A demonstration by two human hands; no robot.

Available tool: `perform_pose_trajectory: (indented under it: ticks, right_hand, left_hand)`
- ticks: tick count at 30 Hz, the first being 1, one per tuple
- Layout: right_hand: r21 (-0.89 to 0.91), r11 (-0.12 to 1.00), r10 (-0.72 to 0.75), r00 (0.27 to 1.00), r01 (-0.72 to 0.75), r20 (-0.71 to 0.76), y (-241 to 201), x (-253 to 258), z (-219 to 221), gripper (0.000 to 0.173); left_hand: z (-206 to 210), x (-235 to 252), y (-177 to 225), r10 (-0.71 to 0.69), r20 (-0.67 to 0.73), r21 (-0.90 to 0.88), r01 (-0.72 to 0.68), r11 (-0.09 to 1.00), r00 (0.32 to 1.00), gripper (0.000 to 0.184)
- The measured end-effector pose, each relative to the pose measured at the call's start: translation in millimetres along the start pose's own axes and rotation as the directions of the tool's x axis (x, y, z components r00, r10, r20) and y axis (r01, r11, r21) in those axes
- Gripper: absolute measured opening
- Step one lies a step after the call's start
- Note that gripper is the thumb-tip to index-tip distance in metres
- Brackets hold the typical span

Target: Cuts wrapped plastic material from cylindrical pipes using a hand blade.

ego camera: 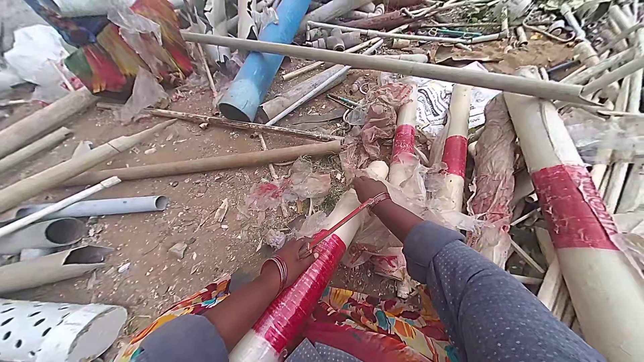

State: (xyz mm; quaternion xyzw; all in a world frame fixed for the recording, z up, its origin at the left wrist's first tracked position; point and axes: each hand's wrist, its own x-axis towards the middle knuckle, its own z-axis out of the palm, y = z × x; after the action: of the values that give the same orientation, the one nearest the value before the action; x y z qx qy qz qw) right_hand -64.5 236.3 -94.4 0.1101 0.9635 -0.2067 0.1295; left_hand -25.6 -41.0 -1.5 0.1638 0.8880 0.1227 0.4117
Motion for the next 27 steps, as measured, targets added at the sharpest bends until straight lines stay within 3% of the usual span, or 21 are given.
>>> perform_pose_trajectory:
  ticks: [3, 8, 12, 16, 18, 22, 25, 27]
  right_hand:
    - [0.102, 0.973, 0.190, 0.972, -0.205, 0.138, -1, -20, -37, 0.046]
    - [-0.099, 0.989, 0.135, 0.943, -0.110, 0.304, -34, -68, -79, 0.039]
    - [-0.126, 0.964, 0.262, 0.928, -0.236, 0.264, -70, -112, -91, 0.049]
    - [0.146, 0.951, 0.243, 0.950, -0.274, 0.198, -72, -155, -105, 0.051]
    - [0.205, 0.953, 0.202, 0.972, -0.224, 0.121, -85, -178, -111, 0.051]
    - [0.238, 0.971, -0.001, 0.997, 0.019, -0.077, -129, -222, -104, 0.049]
    - [0.283, 0.921, -0.187, 0.941, 0.268, -0.281, -164, -251, -85, 0.051]
    - [0.411, 0.803, -0.238, 0.864, 0.432, -0.443, -183, -265, -65, 0.063]
  left_hand:
    - [-2, 0, -4, 0.010, 0.025, -0.009, -0.010, 1.000, 1.000, 0.055]
    - [-5, -2, -6, 0.049, 0.055, -0.007, -0.048, 0.999, 0.997, 0.059]
    - [-11, -16, -8, 0.099, 0.059, 0.040, -0.101, 0.994, 0.993, 0.060]
    - [-27, -37, -6, 0.184, -0.053, -0.045, -0.186, 0.982, 0.982, 0.059]
    - [-42, -46, -4, 0.207, -0.151, -0.125, -0.227, 0.966, 0.967, 0.062]
    - [-73, -98, 23, 0.298, -0.332, -0.297, -0.399, 0.867, 0.895, 0.055]
    - [-77, -153, 46, 0.370, -0.397, -0.434, -0.527, 0.731, 0.840, 0.052]
    - [-67, -179, 53, 0.402, -0.449, -0.474, -0.594, 0.650, 0.798, 0.052]
